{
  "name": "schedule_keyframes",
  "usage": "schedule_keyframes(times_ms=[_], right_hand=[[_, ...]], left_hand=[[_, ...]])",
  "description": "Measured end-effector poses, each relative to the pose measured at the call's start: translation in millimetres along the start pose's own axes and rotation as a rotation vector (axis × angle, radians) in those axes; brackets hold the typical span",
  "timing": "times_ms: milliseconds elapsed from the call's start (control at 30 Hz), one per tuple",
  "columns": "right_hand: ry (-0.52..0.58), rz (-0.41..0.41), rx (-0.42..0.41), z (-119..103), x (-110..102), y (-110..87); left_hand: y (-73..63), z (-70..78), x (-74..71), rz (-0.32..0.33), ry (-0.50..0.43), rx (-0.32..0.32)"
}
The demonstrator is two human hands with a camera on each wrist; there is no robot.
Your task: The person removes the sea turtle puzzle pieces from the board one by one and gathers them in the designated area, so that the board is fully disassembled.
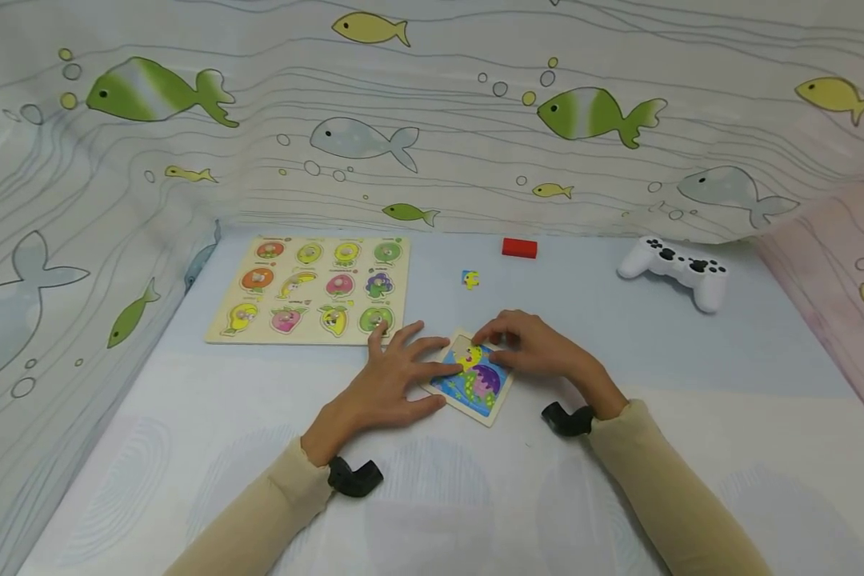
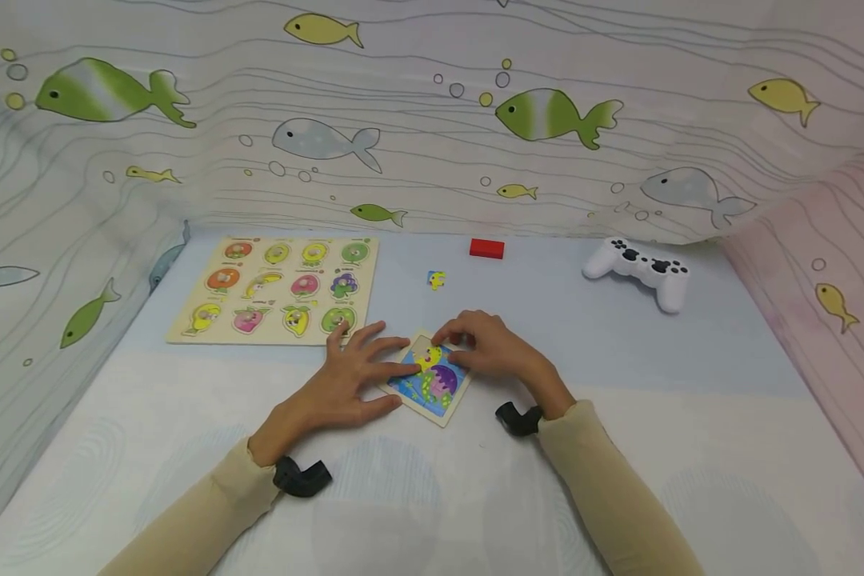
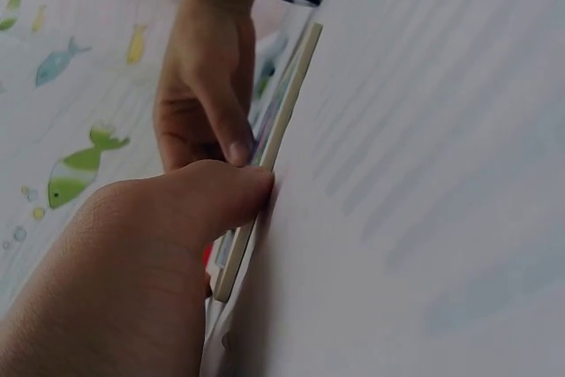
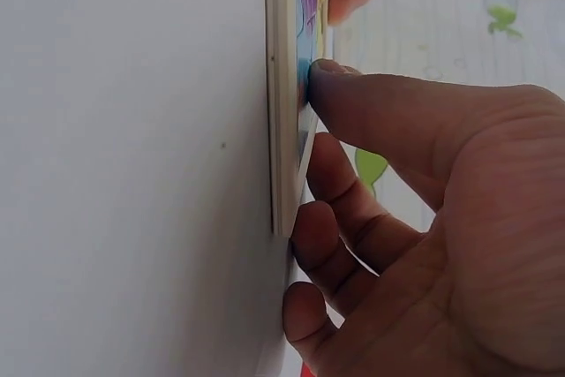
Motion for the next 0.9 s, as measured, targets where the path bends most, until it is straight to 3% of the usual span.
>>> schedule_keyframes(times_ms=[600,900], right_hand=[[-0.023,0.007,-0.059,-7.9,5.0,-0.1],[-0.022,0.007,-0.064,-9.9,7.6,1.1]], left_hand=[[-0.8,0.8,1.3,0.024,-0.026,0.035],[-1.4,1.3,1.0,0.006,-0.045,0.041]])
Point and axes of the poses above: each hand's wrist, its own y-axis towards the middle knuckle, its own x-axis out of the palm, z = x × y, the point moved 3 cm from there along y, towards the middle knuckle, and after that the axes turned 9 degrees about x, right-handed, at the moved point
